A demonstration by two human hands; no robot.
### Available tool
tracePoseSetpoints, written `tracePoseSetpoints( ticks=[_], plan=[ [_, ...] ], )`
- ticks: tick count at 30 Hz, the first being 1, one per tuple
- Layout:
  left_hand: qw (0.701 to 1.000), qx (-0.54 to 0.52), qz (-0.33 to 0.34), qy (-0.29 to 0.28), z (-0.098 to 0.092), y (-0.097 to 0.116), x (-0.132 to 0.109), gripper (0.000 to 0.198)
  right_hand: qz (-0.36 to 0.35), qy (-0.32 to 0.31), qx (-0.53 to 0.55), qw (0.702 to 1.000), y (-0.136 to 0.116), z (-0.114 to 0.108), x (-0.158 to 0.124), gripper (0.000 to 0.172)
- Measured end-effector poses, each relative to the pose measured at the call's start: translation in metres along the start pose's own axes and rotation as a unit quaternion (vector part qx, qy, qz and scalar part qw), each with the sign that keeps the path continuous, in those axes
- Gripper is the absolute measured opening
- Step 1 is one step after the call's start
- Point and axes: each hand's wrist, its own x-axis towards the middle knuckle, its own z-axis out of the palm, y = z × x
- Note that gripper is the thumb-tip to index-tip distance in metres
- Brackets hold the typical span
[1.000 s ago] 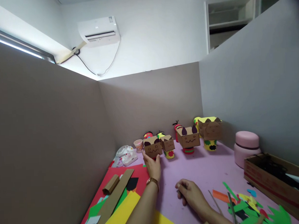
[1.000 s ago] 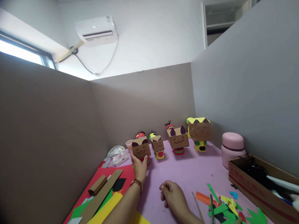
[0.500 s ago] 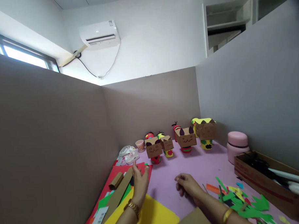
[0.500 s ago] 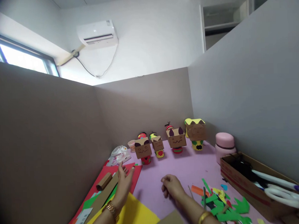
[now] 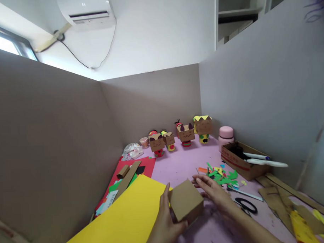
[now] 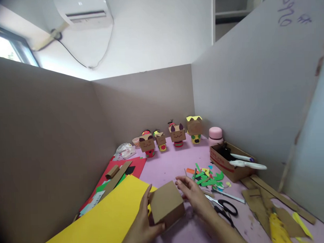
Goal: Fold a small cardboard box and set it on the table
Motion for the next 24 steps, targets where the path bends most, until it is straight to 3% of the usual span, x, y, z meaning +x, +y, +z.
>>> tracePoseSetpoints(
  ticks=[3,5,9,15,19,24],
  plan=[
    [0.986,-0.152,-0.056,0.025,0.001,0.007,0.007,0.101,-0.003,0.079,0.012,0.997,0.014,-0.01,-0.015,0.049],
    [0.978,-0.192,-0.082,0.016,-0.007,0.017,0.012,0.09,-0.01,0.111,0.02,0.994,0.018,-0.016,-0.022,0.049],
    [0.972,-0.212,-0.099,-0.012,-0.019,0.034,0.015,0.08,-0.021,0.111,0.025,0.993,0.028,-0.021,-0.031,0.05],
    [0.981,-0.19,-0.026,0.009,-0.015,0.033,0.042,0.092,-0.028,0.05,0.013,0.998,0.055,-0.013,-0.037,0.044],
    [0.986,-0.161,0.04,-0.014,-0.01,0.033,0.067,0.107,-0.031,0.035,0.007,0.999,0.07,-0.008,-0.039,0.044],
    [0.985,-0.139,0.088,-0.052,0.008,0.032,0.059,0.1,-0.048,0.057,0.02,0.997,0.064,-0.02,-0.03,0.051]
  ],
)
